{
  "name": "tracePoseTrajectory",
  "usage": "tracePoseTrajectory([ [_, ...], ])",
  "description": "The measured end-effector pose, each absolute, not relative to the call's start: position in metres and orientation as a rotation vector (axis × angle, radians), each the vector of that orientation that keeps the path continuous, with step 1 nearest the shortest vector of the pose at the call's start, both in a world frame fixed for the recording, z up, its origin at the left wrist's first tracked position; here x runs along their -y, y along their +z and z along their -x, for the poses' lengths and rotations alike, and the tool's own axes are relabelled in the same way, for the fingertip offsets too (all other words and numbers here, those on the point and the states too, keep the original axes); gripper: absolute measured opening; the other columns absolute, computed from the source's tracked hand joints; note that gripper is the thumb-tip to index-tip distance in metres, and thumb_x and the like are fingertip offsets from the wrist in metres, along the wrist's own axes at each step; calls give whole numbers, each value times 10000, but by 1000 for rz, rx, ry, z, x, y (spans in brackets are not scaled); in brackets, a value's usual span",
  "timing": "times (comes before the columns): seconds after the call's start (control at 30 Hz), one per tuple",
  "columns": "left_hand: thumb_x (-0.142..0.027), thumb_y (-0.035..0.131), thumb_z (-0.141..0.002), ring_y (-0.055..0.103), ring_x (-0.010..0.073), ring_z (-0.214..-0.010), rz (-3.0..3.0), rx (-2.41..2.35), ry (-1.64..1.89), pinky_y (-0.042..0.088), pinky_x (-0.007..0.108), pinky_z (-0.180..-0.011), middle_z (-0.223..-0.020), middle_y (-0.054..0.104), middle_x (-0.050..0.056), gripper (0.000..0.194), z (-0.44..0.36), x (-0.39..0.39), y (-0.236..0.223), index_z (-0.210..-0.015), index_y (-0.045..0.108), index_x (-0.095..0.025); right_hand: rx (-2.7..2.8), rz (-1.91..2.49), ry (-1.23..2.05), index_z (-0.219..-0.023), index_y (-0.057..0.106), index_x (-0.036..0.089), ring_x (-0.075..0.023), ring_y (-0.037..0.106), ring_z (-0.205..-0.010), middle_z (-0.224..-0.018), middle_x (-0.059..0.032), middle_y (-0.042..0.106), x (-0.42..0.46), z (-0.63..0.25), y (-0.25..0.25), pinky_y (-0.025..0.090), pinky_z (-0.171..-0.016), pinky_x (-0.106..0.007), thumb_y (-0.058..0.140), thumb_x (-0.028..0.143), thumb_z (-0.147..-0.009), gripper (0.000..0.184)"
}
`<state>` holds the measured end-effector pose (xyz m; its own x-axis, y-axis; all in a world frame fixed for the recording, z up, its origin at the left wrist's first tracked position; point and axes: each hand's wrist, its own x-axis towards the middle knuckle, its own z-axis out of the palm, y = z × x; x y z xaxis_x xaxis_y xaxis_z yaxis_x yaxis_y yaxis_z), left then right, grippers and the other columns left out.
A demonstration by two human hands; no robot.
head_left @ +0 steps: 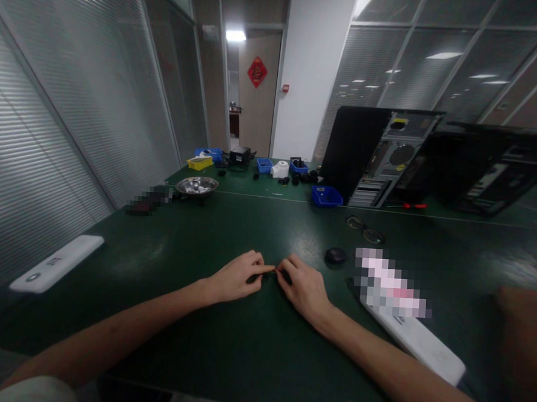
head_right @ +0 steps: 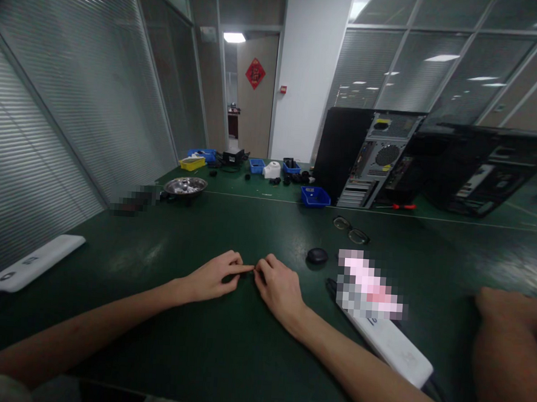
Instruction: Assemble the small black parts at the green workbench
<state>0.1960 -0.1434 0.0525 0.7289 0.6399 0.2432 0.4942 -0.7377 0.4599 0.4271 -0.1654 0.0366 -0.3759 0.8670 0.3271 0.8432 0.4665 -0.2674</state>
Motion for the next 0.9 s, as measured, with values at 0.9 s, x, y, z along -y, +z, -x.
tracePoseTrajectory([
  [0.9,-276,633,-897,657,217,-1004,-2260,-1632,890,515,351,-923,-1153,709,51,248,-53,31,30,-1115,743,-228,2250,1474,141,-963,631,241,-142,597,-785,-996,-16,623,167,-430,42,354,-606,-255,511,329,-992,152],
])
